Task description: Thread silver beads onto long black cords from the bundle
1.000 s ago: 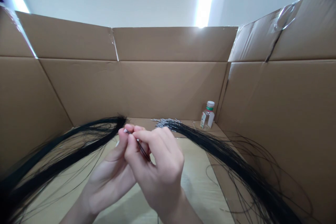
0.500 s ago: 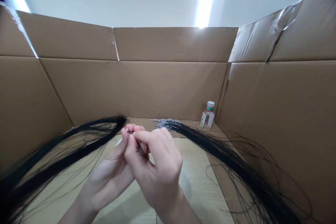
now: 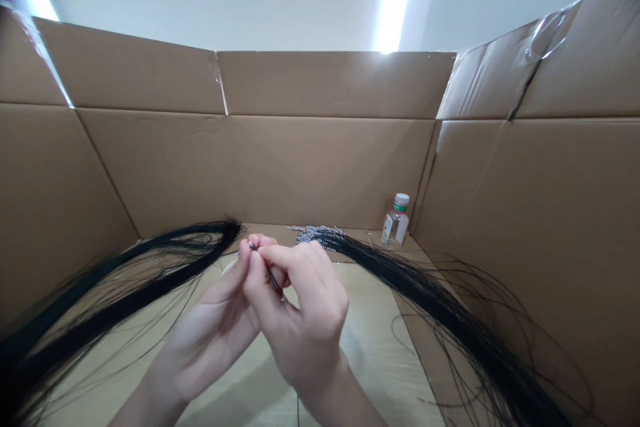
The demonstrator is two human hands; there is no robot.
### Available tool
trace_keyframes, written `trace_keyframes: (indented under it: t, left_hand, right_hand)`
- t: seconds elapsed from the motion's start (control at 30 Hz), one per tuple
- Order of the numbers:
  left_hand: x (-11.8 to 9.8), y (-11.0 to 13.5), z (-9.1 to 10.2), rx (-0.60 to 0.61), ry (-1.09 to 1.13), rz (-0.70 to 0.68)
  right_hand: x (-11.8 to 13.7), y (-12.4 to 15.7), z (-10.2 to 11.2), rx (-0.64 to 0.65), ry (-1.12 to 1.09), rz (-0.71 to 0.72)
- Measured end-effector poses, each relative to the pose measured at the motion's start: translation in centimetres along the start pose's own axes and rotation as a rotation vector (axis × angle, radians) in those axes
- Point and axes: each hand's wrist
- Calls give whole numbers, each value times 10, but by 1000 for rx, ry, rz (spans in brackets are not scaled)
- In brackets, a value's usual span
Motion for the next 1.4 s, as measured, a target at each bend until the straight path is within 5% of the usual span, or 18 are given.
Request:
trace_keyframes:
  t: [1.4]
  left_hand:
    - [5,-3,9,96,9,23]
  right_hand:
    - [-3,-3,2,-4,81,87]
Point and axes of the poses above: each hand's wrist, its own y-axis away from the middle knuckle, its own z-axis out of the back of the hand, x = y × z, and after that the axes turned 2 degrees about x, right-handed
